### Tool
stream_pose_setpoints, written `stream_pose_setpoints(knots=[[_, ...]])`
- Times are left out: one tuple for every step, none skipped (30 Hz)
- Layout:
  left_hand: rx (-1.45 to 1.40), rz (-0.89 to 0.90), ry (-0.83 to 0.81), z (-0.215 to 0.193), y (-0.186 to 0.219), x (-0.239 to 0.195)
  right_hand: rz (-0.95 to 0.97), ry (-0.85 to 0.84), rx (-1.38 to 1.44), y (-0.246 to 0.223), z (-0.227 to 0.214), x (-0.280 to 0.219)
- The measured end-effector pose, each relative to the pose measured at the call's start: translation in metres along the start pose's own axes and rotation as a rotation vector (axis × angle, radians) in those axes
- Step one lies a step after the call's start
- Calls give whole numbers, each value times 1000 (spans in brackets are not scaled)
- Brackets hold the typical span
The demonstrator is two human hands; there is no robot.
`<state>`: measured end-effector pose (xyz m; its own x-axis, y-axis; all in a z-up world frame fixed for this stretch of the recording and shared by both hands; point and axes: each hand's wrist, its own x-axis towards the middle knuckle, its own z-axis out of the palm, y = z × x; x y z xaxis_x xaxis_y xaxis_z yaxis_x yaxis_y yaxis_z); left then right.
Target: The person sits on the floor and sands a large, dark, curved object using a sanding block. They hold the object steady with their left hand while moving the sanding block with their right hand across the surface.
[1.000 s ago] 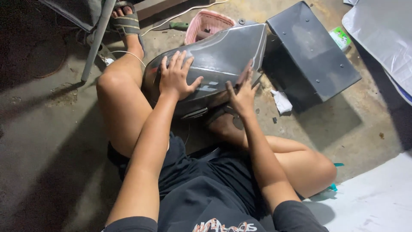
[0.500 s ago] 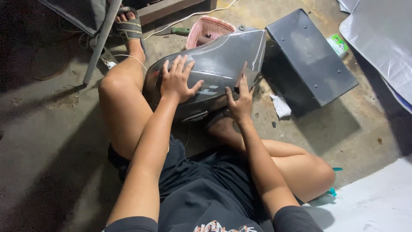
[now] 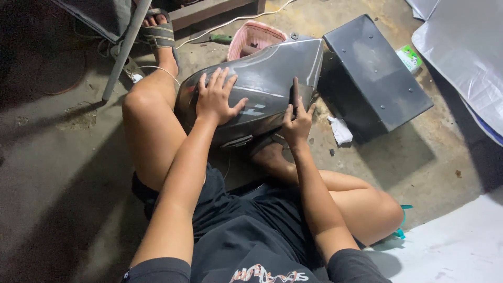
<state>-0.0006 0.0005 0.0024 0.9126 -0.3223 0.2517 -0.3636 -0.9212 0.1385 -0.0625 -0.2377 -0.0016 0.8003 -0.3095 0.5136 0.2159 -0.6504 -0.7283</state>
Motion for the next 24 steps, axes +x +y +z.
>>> stream_pose_setpoints(knots=[[2, -1, 4, -2, 1, 0, -3, 2, 2, -7, -3, 2], [-6, -5, -5, -4, 2, 1, -5, 0, 6, -14, -7, 5], [-15, -9, -16, -6, 3, 0, -6, -2, 8, -21, -11, 6], [-15, -8, -15, -7, 3, 0, -7, -1, 8, -27, -15, 9], [-12, -9, -19, -7, 3, 0, -5, -3, 46, -33, -20, 12], [-9, -10, -24, -8, 4, 1, -4, -4, 84, -39, -25, 14], [-9, -10, -22, -8, 4, 0, -6, -3, 84, -49, -28, 15], [-12, -13, -26, -8, 4, 0, -22, -5, 151, -59, -31, 16], [-14, -16, -31, -8, 5, -1, -38, -8, 217, -69, -34, 16], [-13, -16, -29, -9, 5, -1, -40, -7, 218, -69, -32, 14], [-17, -15, -27, -10, 5, 0, -16, -23, 183, -69, -29, 12], [-20, -14, -25, -11, 6, 0, 7, -39, 148, -68, -27, 11], [-17, -12, -22, -11, 4, 2, 6, -35, 150, -27, -11, 1], [-14, -7, -15, -11, 3, 3, 52, -64, 96, 15, 5, -9], [-15, -7, -13, -10, 4, 1, 102, -100, 37, 58, 18, -21], [-17, -8, -16, -7, 4, 0, 104, -103, 36, 17, 0, -9], [-13, -6, -7, -6, 4, 0, 88, -98, 121, -25, -16, 4], [-9, -4, 2, -5, 3, 0, 72, -94, 205, -68, -33, 16], [-7, -4, 5, -4, 3, 0, 69, -93, 207, -33, -14, 5], [-8, -4, 7, -4, 3, 1, 119, -84, 195, 2, 4, -6], [-10, -5, 7, -3, 3, -1, 169, -76, 181, 37, 22, -18], [-9, -6, 8, -1, 2, 0, 168, -77, 183, 19, 18, -20], [-7, -4, 11, 1, 1, 0, -9, -153, 200, 3, 13, -22], [-5, -2, 15, 3, 0, 0, -187, -227, 216, -14, 7, -25]])
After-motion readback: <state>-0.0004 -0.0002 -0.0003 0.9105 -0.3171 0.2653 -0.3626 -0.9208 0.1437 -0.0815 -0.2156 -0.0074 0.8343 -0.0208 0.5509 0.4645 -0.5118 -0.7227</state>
